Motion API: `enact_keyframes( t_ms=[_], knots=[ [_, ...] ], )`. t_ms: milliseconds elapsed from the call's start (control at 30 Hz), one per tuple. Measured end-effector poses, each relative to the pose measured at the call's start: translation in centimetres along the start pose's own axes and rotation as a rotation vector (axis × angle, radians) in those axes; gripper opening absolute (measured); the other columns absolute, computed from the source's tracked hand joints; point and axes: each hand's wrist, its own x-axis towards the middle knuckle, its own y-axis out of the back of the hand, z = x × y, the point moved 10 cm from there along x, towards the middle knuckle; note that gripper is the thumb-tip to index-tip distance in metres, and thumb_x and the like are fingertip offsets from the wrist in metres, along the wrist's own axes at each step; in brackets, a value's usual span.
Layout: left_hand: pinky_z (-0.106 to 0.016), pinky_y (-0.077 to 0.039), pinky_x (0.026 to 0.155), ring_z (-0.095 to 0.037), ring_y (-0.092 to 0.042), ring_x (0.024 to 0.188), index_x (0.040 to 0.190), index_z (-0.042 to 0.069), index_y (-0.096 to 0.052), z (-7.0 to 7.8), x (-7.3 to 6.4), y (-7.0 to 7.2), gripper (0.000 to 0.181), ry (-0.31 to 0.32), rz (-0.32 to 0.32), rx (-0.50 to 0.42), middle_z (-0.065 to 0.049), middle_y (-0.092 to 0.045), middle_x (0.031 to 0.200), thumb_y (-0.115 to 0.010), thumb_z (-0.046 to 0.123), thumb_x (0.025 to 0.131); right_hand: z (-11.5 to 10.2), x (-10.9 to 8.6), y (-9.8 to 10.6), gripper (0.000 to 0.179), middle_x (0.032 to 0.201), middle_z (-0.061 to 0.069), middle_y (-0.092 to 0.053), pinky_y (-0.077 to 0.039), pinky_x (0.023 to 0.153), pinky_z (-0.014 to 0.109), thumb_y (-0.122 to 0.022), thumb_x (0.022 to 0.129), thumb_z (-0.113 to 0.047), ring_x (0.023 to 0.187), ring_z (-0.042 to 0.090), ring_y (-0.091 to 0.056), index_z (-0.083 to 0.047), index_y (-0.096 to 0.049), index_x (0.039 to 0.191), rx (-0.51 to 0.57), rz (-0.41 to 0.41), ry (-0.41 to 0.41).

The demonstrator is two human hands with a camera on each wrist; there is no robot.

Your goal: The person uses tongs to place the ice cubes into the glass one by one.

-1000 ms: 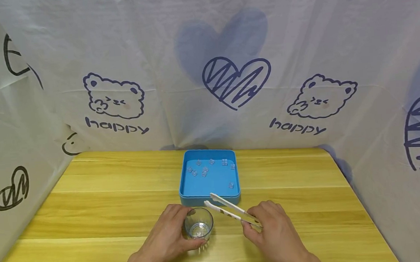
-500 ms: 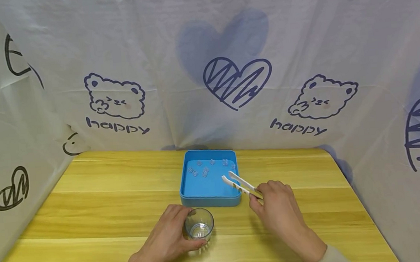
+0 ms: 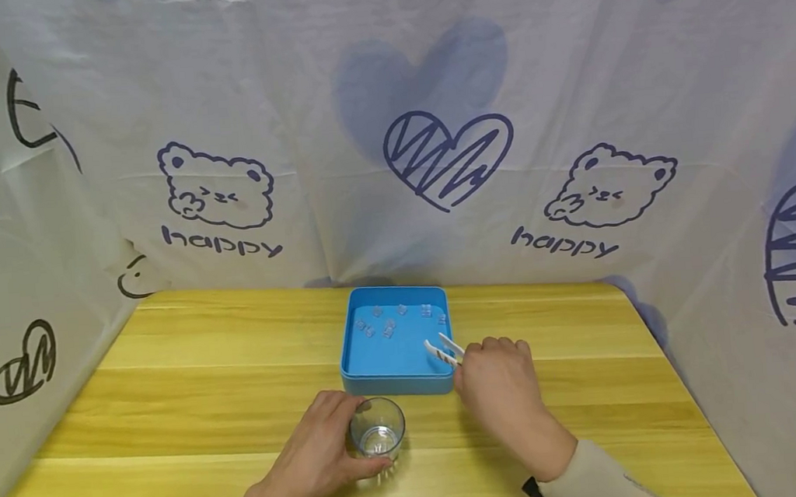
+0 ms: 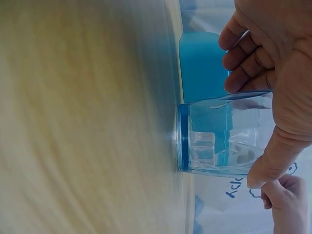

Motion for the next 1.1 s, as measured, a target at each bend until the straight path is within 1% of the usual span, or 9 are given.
enact_keyframes(
  t_ms=[233, 367, 467, 600, 667, 733, 767, 933, 1100],
  knots=[
    [-0.046, -0.050, 0.108, -0.019, -0.054, 0.120, 0.132, 0.013, -0.065, -0.1, 0.1, -0.1, 0.078, 0.000, -0.006, -0.006, 0.001, -0.065, 0.128, -0.088, 0.062, 0.077, -1.2, 0.6, -0.1, 0.044, 0.056, 0.001, -0.037, -0.023, 0.054, 0.033, -0.073, 0.083, -0.014, 0.053, 0.020, -0.035, -0.014, -0.039, 0.055, -0.041, -0.008, 0.007],
    [-0.047, -0.050, 0.108, -0.019, -0.054, 0.121, 0.132, 0.013, -0.065, -0.3, 0.1, -0.2, 0.078, 0.006, -0.006, -0.009, 0.001, -0.064, 0.130, -0.088, 0.062, 0.076, -1.7, 0.7, -0.3, 0.044, 0.056, 0.001, -0.037, -0.025, 0.055, 0.033, -0.073, 0.082, -0.011, 0.054, 0.020, -0.035, -0.013, -0.039, 0.054, -0.047, -0.008, -0.002],
    [-0.047, -0.050, 0.108, -0.019, -0.054, 0.121, 0.132, 0.013, -0.066, -0.3, 0.1, -0.2, 0.078, 0.007, -0.005, -0.008, 0.001, -0.064, 0.130, -0.088, 0.062, 0.076, -1.9, 0.9, -0.7, 0.045, 0.057, 0.002, -0.038, -0.028, 0.055, 0.035, -0.075, 0.083, -0.011, 0.054, 0.021, -0.037, -0.013, -0.040, 0.055, -0.042, -0.034, -0.017],
    [-0.046, -0.050, 0.107, -0.019, -0.054, 0.120, 0.131, 0.012, -0.066, -0.3, 0.1, -0.2, 0.077, 0.002, 0.000, -0.002, 0.001, -0.065, 0.128, -0.088, 0.062, 0.076, -2.1, 1.0, -1.6, 0.045, 0.057, 0.002, -0.040, -0.034, 0.054, 0.036, -0.078, 0.084, -0.015, 0.054, 0.021, -0.040, -0.013, -0.043, 0.056, -0.031, -0.094, -0.035],
    [-0.046, -0.051, 0.107, -0.019, -0.054, 0.120, 0.130, 0.012, -0.066, -0.2, 0.1, -0.2, 0.077, -0.001, 0.005, 0.000, 0.001, -0.065, 0.127, -0.088, 0.062, 0.076, -2.1, 1.1, -2.0, 0.045, 0.057, 0.002, -0.041, -0.037, 0.054, 0.037, -0.077, 0.085, -0.015, 0.054, 0.021, -0.041, -0.013, -0.043, 0.055, -0.024, -0.121, -0.044],
    [-0.045, -0.051, 0.106, -0.019, -0.054, 0.119, 0.130, 0.012, -0.066, -0.2, 0.0, -0.1, 0.077, -0.005, 0.009, 0.000, 0.001, -0.065, 0.126, -0.089, 0.062, 0.076, -2.1, 1.1, -2.2, 0.043, 0.057, 0.002, -0.041, -0.036, 0.054, 0.036, -0.075, 0.086, -0.014, 0.054, 0.021, -0.042, -0.013, -0.044, 0.055, -0.008, -0.133, -0.053],
    [-0.045, -0.051, 0.106, -0.019, -0.054, 0.119, 0.130, 0.012, -0.066, -0.1, 0.0, -0.1, 0.077, -0.007, 0.011, 0.001, 0.001, -0.065, 0.126, -0.089, 0.062, 0.076, -2.1, 1.1, -2.3, 0.043, 0.057, 0.002, -0.041, -0.036, 0.053, 0.036, -0.074, 0.086, -0.013, 0.054, 0.021, -0.042, -0.013, -0.044, 0.055, -0.002, -0.132, -0.052],
    [-0.045, -0.051, 0.106, -0.019, -0.055, 0.119, 0.131, 0.012, -0.066, 0.0, 0.0, -0.1, 0.077, -0.014, 0.017, 0.005, 0.000, -0.065, 0.126, -0.089, 0.061, 0.076, -2.0, 1.2, -2.4, 0.041, 0.058, 0.003, -0.042, -0.031, 0.051, 0.034, -0.076, 0.086, -0.015, 0.053, 0.021, -0.040, -0.010, -0.047, 0.057, 0.003, -0.075, -0.033],
    [-0.046, -0.051, 0.107, -0.019, -0.054, 0.120, 0.132, 0.012, -0.066, -0.1, 0.0, -0.1, 0.078, -0.016, 0.019, 0.005, 0.000, -0.065, 0.129, -0.089, 0.061, 0.076, -1.6, 1.3, -2.7, 0.038, 0.059, 0.003, -0.044, -0.032, 0.051, 0.033, -0.078, 0.087, -0.022, 0.055, 0.020, -0.041, -0.007, -0.054, 0.063, 0.015, -0.050, -0.039]
  ],
)
